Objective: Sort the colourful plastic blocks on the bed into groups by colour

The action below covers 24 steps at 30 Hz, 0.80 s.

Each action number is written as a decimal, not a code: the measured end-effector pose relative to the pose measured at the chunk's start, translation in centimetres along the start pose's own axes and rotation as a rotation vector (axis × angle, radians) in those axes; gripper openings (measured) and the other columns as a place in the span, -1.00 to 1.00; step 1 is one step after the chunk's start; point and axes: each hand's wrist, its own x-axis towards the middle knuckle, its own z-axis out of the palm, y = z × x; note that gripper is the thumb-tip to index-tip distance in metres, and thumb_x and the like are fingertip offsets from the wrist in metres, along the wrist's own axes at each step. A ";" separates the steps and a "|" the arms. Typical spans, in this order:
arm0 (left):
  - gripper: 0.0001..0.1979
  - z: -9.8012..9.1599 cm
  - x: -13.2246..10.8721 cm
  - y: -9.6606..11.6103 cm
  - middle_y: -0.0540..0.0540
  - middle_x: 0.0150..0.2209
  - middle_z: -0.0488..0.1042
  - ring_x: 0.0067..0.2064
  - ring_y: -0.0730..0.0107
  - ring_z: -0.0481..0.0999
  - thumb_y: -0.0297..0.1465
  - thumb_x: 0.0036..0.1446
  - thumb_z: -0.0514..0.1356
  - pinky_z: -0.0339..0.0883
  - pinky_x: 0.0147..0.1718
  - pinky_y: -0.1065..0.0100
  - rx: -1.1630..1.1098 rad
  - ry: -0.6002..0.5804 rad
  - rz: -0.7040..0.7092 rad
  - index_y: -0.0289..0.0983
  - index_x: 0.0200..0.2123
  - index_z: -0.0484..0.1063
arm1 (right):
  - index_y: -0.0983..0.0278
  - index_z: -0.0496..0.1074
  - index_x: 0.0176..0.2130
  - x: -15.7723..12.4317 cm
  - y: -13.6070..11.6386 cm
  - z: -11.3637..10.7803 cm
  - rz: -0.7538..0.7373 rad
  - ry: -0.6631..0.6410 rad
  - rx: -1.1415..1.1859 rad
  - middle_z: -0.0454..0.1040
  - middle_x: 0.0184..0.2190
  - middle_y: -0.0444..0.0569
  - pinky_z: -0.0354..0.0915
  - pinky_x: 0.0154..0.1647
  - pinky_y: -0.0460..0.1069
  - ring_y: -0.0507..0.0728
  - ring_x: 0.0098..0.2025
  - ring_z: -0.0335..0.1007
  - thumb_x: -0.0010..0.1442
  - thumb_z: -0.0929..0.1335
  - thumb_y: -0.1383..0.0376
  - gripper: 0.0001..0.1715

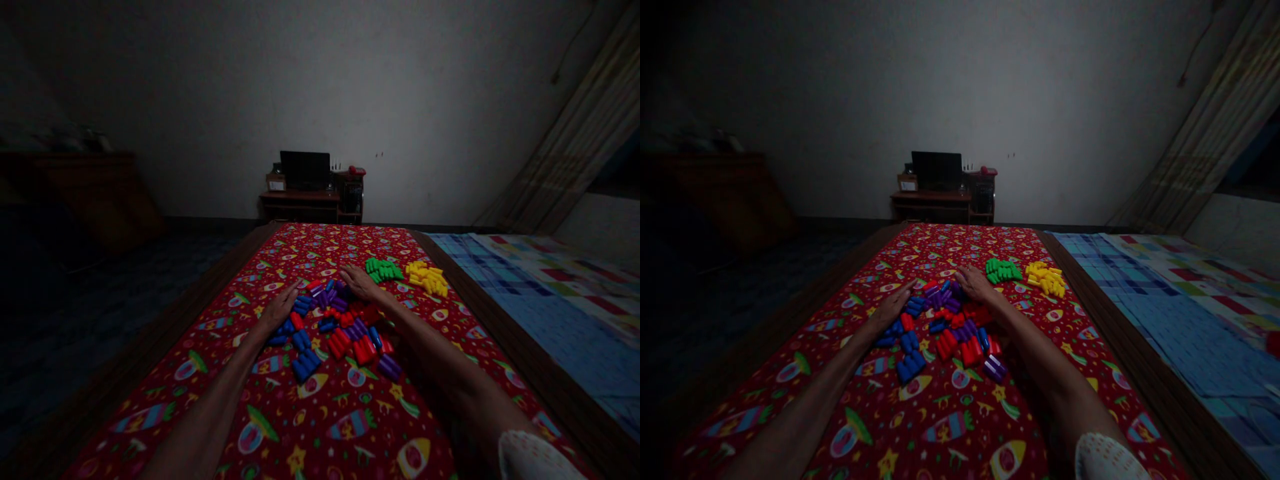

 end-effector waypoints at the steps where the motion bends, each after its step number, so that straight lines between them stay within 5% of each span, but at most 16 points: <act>1: -0.33 0.1 0.0 0.2 -0.19 0.21 0.32 0.23 0.12 0.30 -0.02 0.20 -0.14 0.16 0.20 0.11 0.009 -0.011 0.007 -0.30 0.19 0.29 | 0.34 0.49 -0.06 0.4 -0.1 0.2 0.012 -0.047 -0.033 0.50 -0.11 0.15 0.23 0.04 0.05 0.17 -0.03 0.38 0.35 0.16 0.17 -0.55; 10: -0.43 2.7 -0.4 3.1 -0.21 0.17 0.38 0.18 0.12 0.35 -0.11 0.14 0.03 0.20 0.17 0.14 0.065 -0.142 0.218 -0.30 0.13 0.36 | 0.31 0.52 -0.12 -4.2 -1.8 -0.2 -0.155 -0.154 0.149 0.55 -0.32 -0.07 0.22 -0.31 -0.12 0.06 -0.33 0.41 0.12 0.34 0.35 -0.70; 19: -0.64 2.1 -0.8 4.9 -0.13 -0.14 0.59 -0.10 0.19 0.55 -0.26 0.10 0.05 0.37 -0.03 0.25 0.151 -0.108 0.216 -0.24 -0.14 0.55 | 0.31 0.53 -0.16 -9.3 -0.7 -3.3 0.073 0.221 0.249 0.57 -0.30 -0.02 0.28 -0.21 -0.03 0.12 -0.28 0.43 0.14 0.27 0.30 -0.68; 24: -0.61 2.0 -0.6 4.8 -0.14 -0.13 0.58 -0.10 0.17 0.54 -0.21 0.14 0.02 0.35 -0.01 0.19 0.152 -0.041 0.212 -0.24 -0.12 0.52 | 0.34 0.51 -0.19 -13.3 3.2 -6.1 0.290 0.384 0.225 0.55 -0.30 0.03 0.28 -0.28 -0.03 0.13 -0.30 0.42 0.21 0.22 0.11 -0.57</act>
